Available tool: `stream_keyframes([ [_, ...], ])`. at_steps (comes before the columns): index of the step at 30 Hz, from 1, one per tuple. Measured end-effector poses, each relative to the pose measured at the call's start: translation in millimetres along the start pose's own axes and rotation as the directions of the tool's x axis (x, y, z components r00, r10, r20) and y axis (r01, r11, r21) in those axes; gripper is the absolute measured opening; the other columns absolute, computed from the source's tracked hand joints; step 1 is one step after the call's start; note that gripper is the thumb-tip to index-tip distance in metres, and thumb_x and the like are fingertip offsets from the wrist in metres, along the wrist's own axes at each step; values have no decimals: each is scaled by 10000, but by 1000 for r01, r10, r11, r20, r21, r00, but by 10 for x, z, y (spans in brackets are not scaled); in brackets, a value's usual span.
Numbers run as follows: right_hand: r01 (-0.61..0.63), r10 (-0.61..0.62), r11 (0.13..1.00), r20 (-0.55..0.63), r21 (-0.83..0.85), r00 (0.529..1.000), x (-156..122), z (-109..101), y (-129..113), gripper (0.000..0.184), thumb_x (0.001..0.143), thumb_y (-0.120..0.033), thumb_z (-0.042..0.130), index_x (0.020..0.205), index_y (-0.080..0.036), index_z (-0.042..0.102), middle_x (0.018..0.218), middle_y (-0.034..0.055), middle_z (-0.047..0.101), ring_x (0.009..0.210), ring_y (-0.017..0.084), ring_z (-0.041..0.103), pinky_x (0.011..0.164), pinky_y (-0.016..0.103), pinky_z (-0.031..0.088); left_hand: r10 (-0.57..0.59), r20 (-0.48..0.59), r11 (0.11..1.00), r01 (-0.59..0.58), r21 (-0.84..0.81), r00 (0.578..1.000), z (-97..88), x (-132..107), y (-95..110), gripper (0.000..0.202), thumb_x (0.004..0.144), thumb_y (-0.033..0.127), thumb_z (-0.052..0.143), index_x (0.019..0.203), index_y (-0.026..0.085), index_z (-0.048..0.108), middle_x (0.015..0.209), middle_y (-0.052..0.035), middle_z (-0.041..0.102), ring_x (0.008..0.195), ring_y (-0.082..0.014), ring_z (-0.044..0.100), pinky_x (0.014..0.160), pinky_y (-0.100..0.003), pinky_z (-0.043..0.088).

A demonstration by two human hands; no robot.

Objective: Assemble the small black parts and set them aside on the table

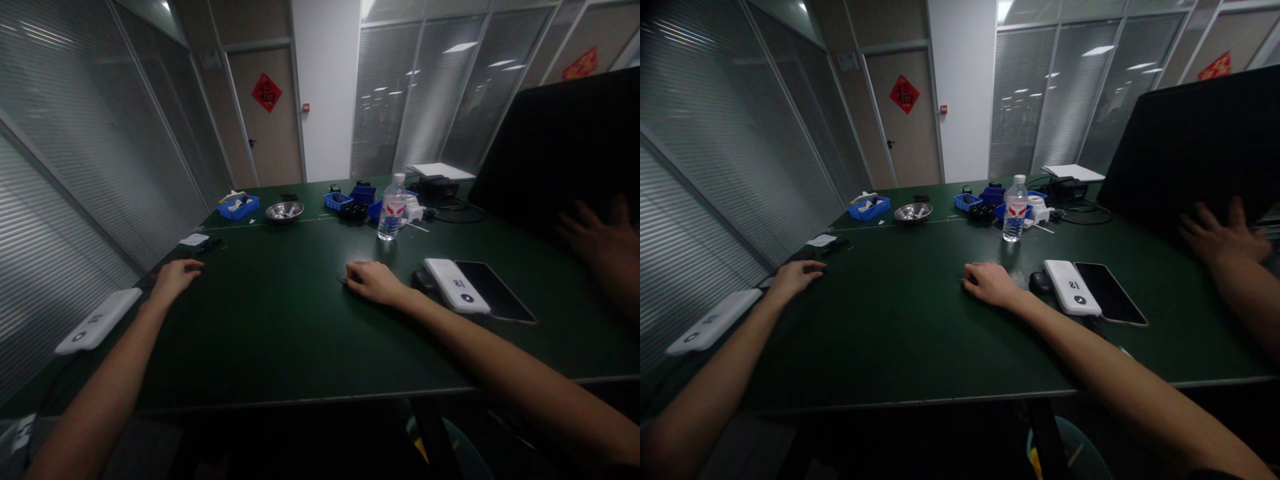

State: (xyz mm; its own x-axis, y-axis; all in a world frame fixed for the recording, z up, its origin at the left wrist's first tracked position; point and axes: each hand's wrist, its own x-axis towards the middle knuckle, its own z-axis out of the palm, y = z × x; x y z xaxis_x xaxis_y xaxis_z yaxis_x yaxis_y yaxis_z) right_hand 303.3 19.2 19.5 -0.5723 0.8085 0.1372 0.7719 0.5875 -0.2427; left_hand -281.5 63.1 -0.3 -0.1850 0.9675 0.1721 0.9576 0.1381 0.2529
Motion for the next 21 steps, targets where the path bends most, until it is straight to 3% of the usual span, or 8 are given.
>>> stream_keyframes([
  [5, 1, -1, 1000, -7, -11, 1000, 8, 31, 22, 153, 984, -353, 570, 972, -207, 616, 984, 54, 692, 814, 180, 625, 690, 276, 393, -19, 21, 999, 18, 27, 1000, -31, -59, 82, 301, 877, 290, 636, 1130, 218, 782, 1147, -83, 764, 973, -282, 719, 918, -372, 536],
  [16, 8, -8, 1000, -10, -9, 1000, 3, 17, 11, 145, 986, -353, 573, 972, -214, 609, 984, 48, 692, 825, 180, 630, 687, 277, 392, 1, 14, 1000, -1, 12, 1000, 16, -26, -22, 312, 878, 306, 633, 1141, 224, 779, 1214, -109, 741, 1072, -319, 690, 981, -431, 514],
  [21, 6, -6, 1000, -10, -15, 1000, 4, 21, 13, 147, 984, -353, 570, 964, -213, 610, 975, 51, 693, 818, 183, 627, 687, 274, 392, 71, 14, 997, -71, 8, 997, 45, -63, -28, 362, 900, 292, 578, 1202, 198, 753, 1242, -125, 729, 1120, -309, 676, 1002, -415, 505],
])
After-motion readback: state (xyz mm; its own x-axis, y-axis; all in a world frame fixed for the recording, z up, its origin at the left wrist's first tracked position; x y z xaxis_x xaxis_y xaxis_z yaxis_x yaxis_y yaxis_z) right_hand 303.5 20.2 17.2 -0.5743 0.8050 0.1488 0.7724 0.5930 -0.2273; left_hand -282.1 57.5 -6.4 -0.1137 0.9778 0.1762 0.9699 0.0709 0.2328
